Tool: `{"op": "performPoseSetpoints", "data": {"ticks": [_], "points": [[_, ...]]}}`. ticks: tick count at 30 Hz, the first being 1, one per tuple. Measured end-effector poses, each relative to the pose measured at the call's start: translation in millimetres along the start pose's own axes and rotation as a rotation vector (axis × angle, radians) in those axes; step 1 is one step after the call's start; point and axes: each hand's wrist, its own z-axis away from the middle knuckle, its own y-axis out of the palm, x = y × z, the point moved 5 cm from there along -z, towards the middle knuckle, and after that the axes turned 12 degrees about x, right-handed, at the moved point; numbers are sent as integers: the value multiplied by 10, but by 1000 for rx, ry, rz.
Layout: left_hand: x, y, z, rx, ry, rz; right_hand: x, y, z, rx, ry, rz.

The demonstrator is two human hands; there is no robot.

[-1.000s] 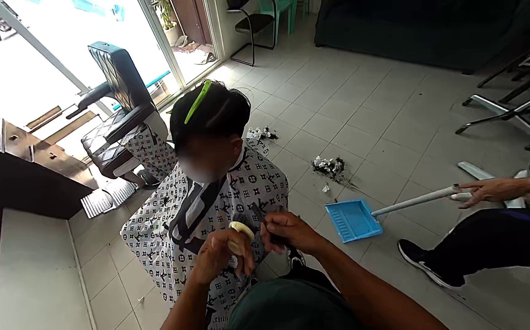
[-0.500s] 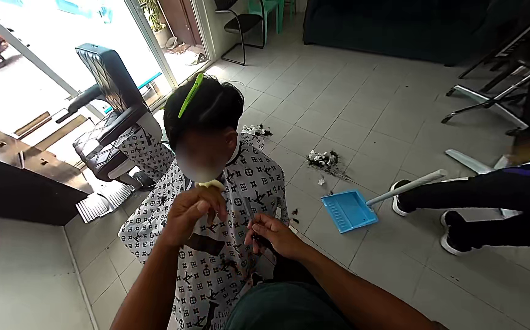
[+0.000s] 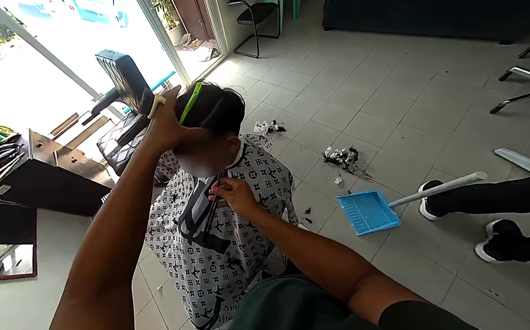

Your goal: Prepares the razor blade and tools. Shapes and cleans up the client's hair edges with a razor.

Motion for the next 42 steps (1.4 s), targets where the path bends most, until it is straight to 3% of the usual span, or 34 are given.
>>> {"op": "performPoseSetpoints", "data": {"ticks": [9,13,42], "points": [[98,260,-54,57,-174,-158,49,301,-472,-191,-124,-352],[156,314,-82,22,-135,-181,44,353,-586,-191,-129,-425],[159,286,-95,45,-124,-172,8,353,-602,-210,-107,-469]]}}
